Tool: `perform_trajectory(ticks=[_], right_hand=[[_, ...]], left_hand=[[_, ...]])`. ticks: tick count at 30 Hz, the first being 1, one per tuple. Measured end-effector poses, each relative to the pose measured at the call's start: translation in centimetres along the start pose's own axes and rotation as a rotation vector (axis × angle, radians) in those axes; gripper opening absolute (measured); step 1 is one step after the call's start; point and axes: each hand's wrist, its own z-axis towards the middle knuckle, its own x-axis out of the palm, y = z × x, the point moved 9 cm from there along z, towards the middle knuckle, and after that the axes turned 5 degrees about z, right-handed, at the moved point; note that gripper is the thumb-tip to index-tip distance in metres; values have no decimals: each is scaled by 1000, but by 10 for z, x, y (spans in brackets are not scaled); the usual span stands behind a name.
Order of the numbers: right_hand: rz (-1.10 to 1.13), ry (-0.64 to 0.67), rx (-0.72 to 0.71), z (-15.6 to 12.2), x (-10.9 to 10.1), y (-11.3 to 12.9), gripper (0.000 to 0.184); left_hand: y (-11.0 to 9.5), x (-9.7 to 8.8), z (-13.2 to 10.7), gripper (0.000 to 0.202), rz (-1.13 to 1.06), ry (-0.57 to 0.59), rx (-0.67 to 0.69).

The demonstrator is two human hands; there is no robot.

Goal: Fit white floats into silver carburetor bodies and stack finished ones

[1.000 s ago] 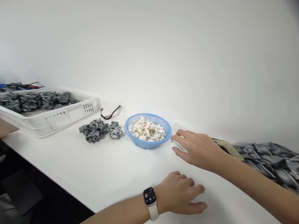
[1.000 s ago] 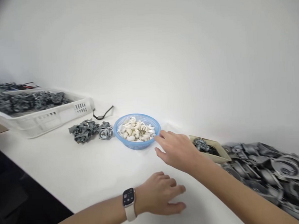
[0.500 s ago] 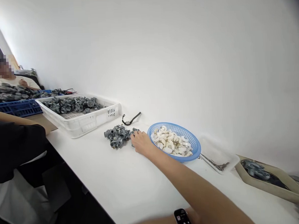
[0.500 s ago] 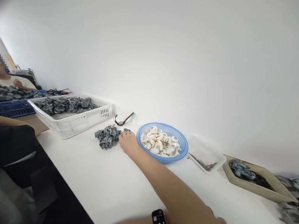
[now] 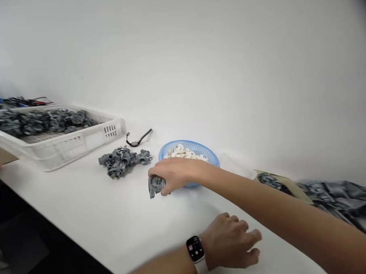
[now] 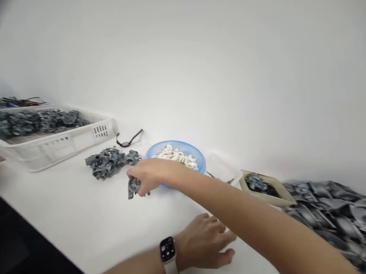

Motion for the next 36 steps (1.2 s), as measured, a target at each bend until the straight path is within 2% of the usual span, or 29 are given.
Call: perform_trajectory(ticks=[2,5,9,11,13,15,18,24,28,31,33,36], right_hand=[[21,13,-32,-52,-7,6,42],[3,52,70,-135,1,3,37],[154,58,265,-233,40,-14,44],[229,46,363,-268,66,-25,43],[286,48,436,-292,93,-34,43],[314,48,470,-303,116,-39,44],[335,31,467,-303,137,-42,46],[403,-31,468,-293,152,-47,36],[423,-33,526,-294,156,-49,33],[423,23,541,-300,151,-50,56],[403,17,545,-302,135,-56,70],[319,-93,537,-289,95,-74,59]], left_hand=[[0,0,-1,29,-39,-6,-35],[3,0,-4,29,-93,-27,-65],[18,0,-4,27,-144,-47,-146],[26,0,-3,19,-158,-37,-187],[32,-2,-2,16,-176,-31,-224],[34,-5,-2,18,-209,-29,-254],[31,-9,-3,23,-298,-16,-274],[4,-11,-1,34,-484,79,-185],[-3,-5,-1,43,-523,107,-187],[-2,2,-2,55,-528,117,-201],[-1,7,-3,62,-520,117,-208],[0,12,-3,67,-492,97,-205]])
